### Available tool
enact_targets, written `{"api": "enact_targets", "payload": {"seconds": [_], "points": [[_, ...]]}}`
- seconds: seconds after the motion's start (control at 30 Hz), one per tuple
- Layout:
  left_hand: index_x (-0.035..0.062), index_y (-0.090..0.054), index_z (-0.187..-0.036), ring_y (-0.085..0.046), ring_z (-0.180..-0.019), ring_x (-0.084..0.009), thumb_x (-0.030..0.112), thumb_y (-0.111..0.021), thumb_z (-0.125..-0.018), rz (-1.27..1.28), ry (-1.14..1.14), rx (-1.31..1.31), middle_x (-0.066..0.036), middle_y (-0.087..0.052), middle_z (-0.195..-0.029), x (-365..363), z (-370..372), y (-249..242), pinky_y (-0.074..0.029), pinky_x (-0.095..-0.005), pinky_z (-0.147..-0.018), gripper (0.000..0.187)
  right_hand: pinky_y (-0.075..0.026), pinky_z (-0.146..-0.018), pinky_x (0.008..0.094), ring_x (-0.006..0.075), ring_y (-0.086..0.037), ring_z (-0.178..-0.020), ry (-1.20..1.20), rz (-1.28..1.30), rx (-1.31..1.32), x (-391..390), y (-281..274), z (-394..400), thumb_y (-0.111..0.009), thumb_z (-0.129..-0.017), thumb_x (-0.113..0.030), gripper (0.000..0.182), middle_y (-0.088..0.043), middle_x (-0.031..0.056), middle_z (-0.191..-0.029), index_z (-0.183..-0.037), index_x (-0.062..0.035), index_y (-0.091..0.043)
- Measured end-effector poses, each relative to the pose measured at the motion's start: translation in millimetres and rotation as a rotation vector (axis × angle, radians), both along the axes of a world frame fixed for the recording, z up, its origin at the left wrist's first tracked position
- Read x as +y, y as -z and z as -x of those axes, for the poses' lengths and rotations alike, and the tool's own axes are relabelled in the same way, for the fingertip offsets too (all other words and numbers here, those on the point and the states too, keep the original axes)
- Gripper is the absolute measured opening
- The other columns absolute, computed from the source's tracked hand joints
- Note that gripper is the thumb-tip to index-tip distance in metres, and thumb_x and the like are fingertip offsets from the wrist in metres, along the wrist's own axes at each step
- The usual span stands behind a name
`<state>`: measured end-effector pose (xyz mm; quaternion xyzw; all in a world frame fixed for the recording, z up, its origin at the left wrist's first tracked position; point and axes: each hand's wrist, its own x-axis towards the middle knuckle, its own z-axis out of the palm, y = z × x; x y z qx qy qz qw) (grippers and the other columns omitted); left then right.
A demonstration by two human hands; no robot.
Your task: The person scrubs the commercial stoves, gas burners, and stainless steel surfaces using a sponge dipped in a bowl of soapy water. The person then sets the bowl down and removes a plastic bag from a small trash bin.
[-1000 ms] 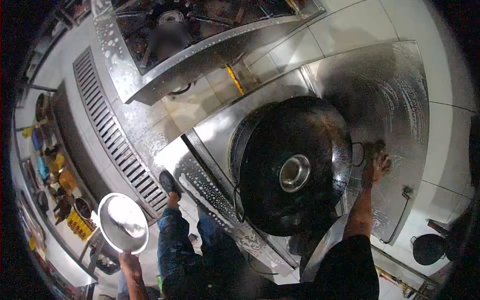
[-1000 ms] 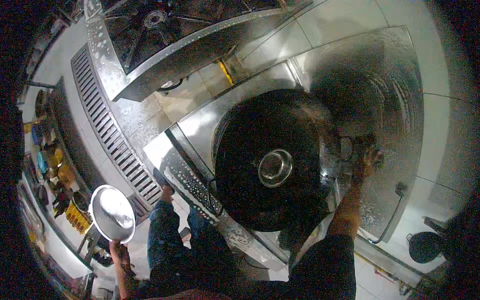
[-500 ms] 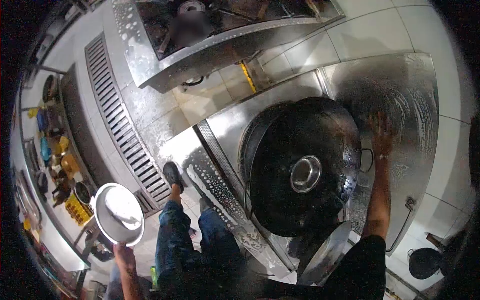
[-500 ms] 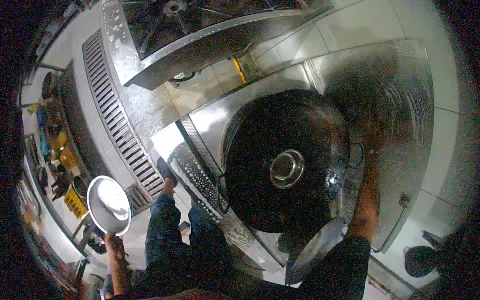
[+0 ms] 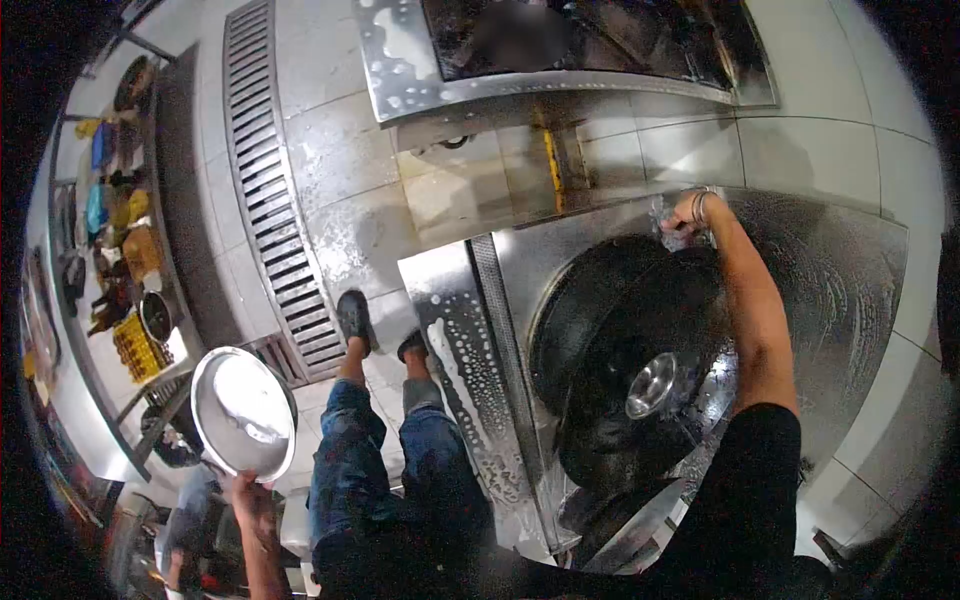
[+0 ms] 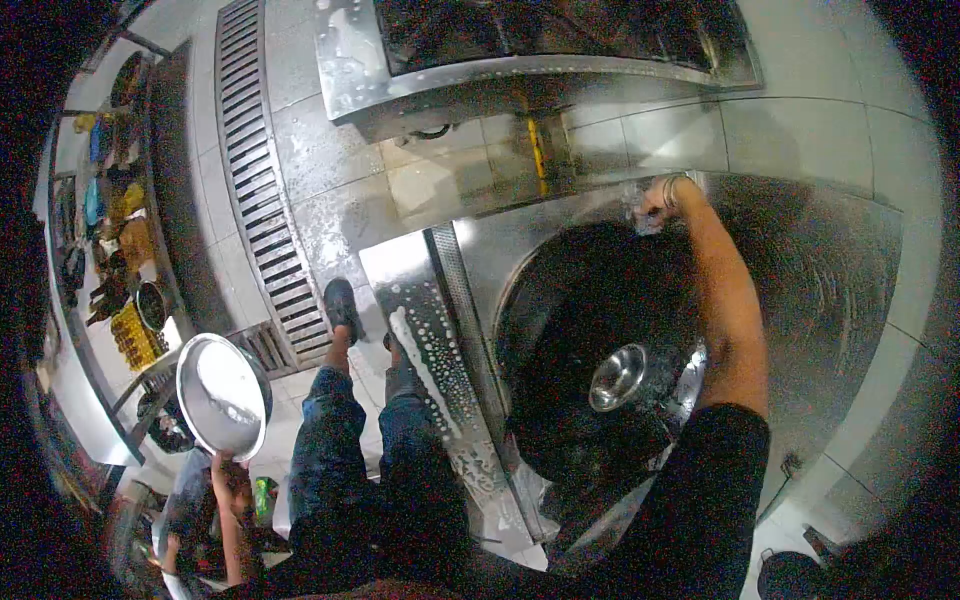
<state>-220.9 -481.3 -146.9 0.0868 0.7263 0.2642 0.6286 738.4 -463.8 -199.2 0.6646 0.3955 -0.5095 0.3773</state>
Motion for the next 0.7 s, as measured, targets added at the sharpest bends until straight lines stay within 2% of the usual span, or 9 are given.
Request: {"api": "enact_targets", "payload": {"seconds": [0.03, 0.17, 0.23, 0.3, 0.4, 0.47, 0.53, 0.6, 0.7], "points": [[0.0054, -0.051, -0.112, -0.054, -0.101, -0.0217, 0.010, -0.057, -0.075, 0.068, -0.070, 0.068, -0.008, -0.055, -0.110, 1, -2, -3, -0.046, -0.0372, -0.084, 0.038, -0.051, -0.073, 0.0415, 0.0276, -0.062, -0.089, -0.214, 0.097, 0.045, 11, 1, 10, -0.061, -0.081, -0.055, 0.054, -0.066, 0.0125, -0.102, -0.109, -0.0085, -0.064], [0.0072, -0.051, -0.113, -0.054, -0.101, -0.0221, 0.009, -0.056, -0.076, -0.007, -0.113, -0.017, -0.006, -0.056, -0.112, 4, -7, 1, -0.047, -0.0356, -0.083, 0.038, -0.047, -0.060, 0.0388, 0.0253, -0.058, -0.062, -0.083, 0.028, -0.208, 37, 2, 67, -0.074, -0.071, -0.042, 0.033, -0.066, 0.0038, -0.070, -0.080, -0.0104, -0.071], [0.0075, -0.050, -0.113, -0.055, -0.101, -0.0216, 0.007, -0.056, -0.076, 0.007, -0.184, -0.055, -0.006, -0.056, -0.112, -2, 14, 17, -0.048, -0.0349, -0.081, 0.037, -0.049, -0.071, 0.0432, 0.0278, -0.063, -0.075, -0.085, 0.034, -0.262, 50, -25, 117, -0.072, -0.070, -0.051, 0.046, -0.068, 0.0082, -0.081, -0.088, -0.0087, -0.071], [0.0070, -0.050, -0.113, -0.055, -0.101, -0.0209, 0.005, -0.055, -0.076, 0.035, -0.284, -0.003, -0.006, -0.055, -0.112, 0, 17, 16, -0.050, -0.0341, -0.078, 0.037, -0.047, -0.085, 0.0432, 0.0295, -0.063, -0.094, -0.542, -0.552, -0.453, -10, 1, 71, -0.072, -0.067, -0.057, 0.057, -0.068, 0.0140, -0.097, -0.095, -0.0071, -0.071], [0.0057, -0.050, -0.112, -0.057, -0.097, -0.0202, 0.005, -0.055, -0.076, 0.031, -0.261, -0.009, -0.006, -0.056, -0.110, 14, 8, 1, -0.051, -0.0325, -0.073, 0.036, -0.038, -0.103, 0.0420, 0.0326, -0.061, -0.104, -0.104, -0.036, -0.401, 19, -40, 65, -0.064, -0.075, -0.061, 0.093, -0.038, 0.0214, -0.140, -0.135, 0.0047, -0.036], [0.0052, -0.050, -0.111, -0.057, -0.096, -0.0202, 0.005, -0.055, -0.076, 0.017, -0.267, 0.008, -0.006, -0.056, -0.109, 19, 4, -6, -0.052, -0.0317, -0.072, 0.035, -0.035, -0.103, 0.0453, 0.0314, -0.060, -0.105, 0.631, 0.058, -0.419, 25, -46, 81, -0.059, -0.083, -0.054, 0.079, -0.047, 0.0214, -0.133, -0.132, 0.0062, -0.040], [0.0038, -0.051, -0.110, -0.059, -0.091, -0.0202, 0.005, -0.055, -0.076, 0.013, -0.238, 0.029, -0.006, -0.057, -0.106, 23, 16, -7, -0.052, -0.0301, -0.068, 0.034, -0.041, -0.096, 0.0443, 0.0313, -0.061, -0.103, 0.327, 0.138, -0.351, 13, -4, 40, -0.051, -0.083, -0.060, 0.071, -0.056, 0.0193, -0.120, -0.116, 0.0026, -0.053], [0.0059, -0.052, -0.105, -0.059, -0.085, -0.0188, 0.005, -0.057, -0.076, 0.020, -0.245, 0.025, -0.004, -0.057, -0.101, 26, 20, -2, -0.051, -0.0306, -0.068, 0.029, -0.048, -0.084, 0.0454, 0.0225, -0.066, -0.092, 0.352, 0.222, -0.350, 20, 6, 47, -0.058, -0.087, -0.045, 0.059, -0.068, 0.0169, -0.096, -0.118, 0.0061, -0.055], [0.0088, -0.052, -0.100, -0.057, -0.085, -0.0177, 0.006, -0.058, -0.077, 0.005, -0.217, 0.034, -0.003, -0.057, -0.098, 36, 16, -4, -0.051, -0.0345, -0.071, 0.024, -0.049, -0.079, 0.0450, 0.0232, -0.066, -0.091, 0.149, 0.169, -0.272, 59, -6, 113, -0.062, -0.083, -0.040, 0.047, -0.069, 0.0158, -0.094, -0.105, 0.0025, -0.062]]}}
